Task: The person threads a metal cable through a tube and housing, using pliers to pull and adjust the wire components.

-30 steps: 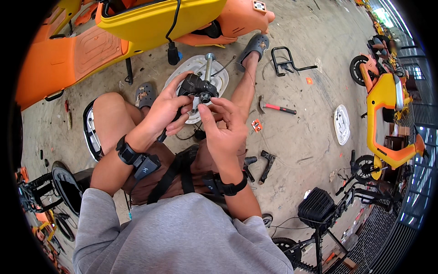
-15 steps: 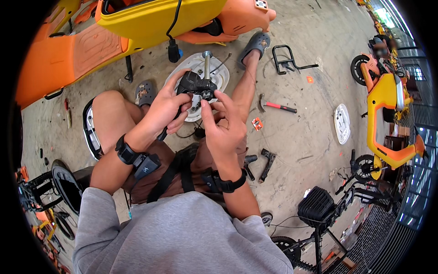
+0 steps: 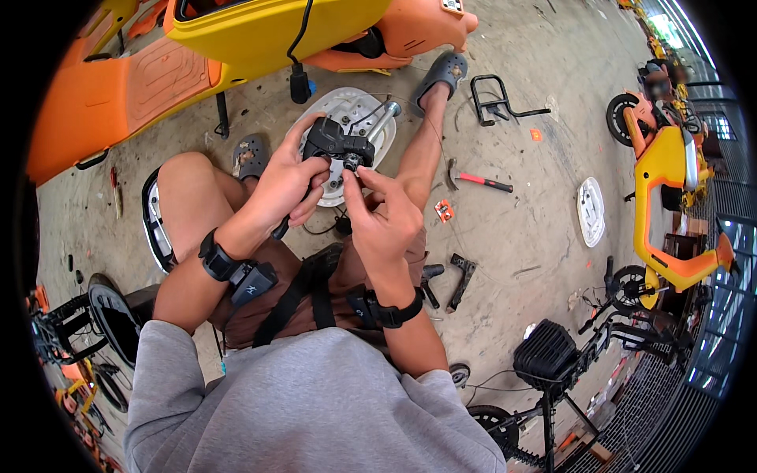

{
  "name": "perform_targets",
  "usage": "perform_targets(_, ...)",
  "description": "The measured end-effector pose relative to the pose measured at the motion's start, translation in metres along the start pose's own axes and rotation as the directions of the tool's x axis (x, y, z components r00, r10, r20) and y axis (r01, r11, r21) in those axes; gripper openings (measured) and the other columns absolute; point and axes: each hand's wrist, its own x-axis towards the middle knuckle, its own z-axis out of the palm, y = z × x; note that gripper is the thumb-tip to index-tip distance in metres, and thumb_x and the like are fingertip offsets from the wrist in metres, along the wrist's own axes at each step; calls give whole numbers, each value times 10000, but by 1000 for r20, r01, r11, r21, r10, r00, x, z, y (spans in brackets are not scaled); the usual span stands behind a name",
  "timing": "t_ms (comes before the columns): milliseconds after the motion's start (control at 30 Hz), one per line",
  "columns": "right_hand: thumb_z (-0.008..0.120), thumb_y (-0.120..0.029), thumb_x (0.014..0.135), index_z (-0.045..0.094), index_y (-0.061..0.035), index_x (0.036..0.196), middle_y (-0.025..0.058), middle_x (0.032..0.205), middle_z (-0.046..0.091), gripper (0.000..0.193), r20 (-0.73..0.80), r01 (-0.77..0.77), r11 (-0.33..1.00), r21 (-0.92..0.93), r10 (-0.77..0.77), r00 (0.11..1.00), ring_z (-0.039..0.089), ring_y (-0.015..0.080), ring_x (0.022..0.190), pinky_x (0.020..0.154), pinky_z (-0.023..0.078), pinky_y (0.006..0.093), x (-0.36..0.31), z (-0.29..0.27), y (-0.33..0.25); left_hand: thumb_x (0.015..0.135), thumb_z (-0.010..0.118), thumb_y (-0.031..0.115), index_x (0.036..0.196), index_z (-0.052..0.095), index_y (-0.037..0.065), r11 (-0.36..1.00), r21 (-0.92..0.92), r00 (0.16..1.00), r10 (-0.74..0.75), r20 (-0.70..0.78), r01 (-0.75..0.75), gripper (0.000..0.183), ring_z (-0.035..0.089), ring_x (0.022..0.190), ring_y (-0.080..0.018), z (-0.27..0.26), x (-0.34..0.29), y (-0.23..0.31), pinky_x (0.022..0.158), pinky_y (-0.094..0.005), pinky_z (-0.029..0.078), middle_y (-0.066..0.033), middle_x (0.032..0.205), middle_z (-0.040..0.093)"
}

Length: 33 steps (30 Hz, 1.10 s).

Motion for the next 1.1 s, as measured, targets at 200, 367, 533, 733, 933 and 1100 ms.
perform_targets(200, 768, 19, 788, 669, 33, 963, 97, 847, 709, 201, -22, -134, 977, 168, 139, 990, 645, 82, 685, 531, 478, 188, -1, 2, 6, 871, 426, -36, 1499, 188, 176, 994, -79, 997, -72, 28, 74, 705, 334, 289, -106, -3, 1, 1, 240, -275, 250, -51, 675, 430)
perform_targets(367, 760, 9, 803, 668, 24, 970, 95, 844, 707, 191, 14, -183, 967, 176, 183, 983, 640, 81, 694, 539, 478, 187, 5, -4, 2, 878, 429, -30, 1500, 196, 193, 992, -97, 997, -79, 26, 81, 701, 330, 295, -101, -4, 0, 3, 242, -270, 253, -51, 690, 431)
perform_targets(533, 766, 1, 803, 671, 25, 956, 86, 823, 705, 182, 43, -273, 946, 174, 270, 962, 609, 57, 639, 526, 456, 177, 3, -1, -1, 883, 428, -27, 1498, 195, 206, 995, -71, 998, -67, 5, 67, 698, 329, 293, -103, -2, 0, 0, 240, -271, 249, -51, 686, 429)
perform_targets(733, 763, -6, 811, 670, 40, 942, 79, 809, 702, 167, 37, -293, 932, 215, 292, 956, 598, 44, 635, 526, 444, 171, -2, 0, 6, 879, 427, -31, 1500, 169, 201, 996, -76, 999, -38, 0, 38, 712, 326, 288, -109, 0, 1, -3, 233, -277, 240, -57, 681, 432)
perform_targets(933, 761, -11, 818, 670, 44, 951, 81, 811, 703, 170, 38, -277, 937, 213, 275, 961, 612, 59, 660, 558, 466, 181, -4, -1, 9, 875, 427, -32, 1502, 150, 195, 998, -56, 1000, -17, -6, 17, 721, 321, 290, -112, 1, 0, -9, 237, -278, 243, -62, 679, 435)
perform_targets(1100, 754, -9, 826, 672, 47, 953, 82, 811, 703, 162, -10, -282, 930, 236, 292, 956, 611, 58, 671, 572, 468, 182, -5, 4, 7, 865, 426, -36, 1507, 138, 176, 998, -49, 999, -48, -14, 47, 735, 332, 307, -124, 1, -1, -10, 249, -296, 252, -80, 701, 455)
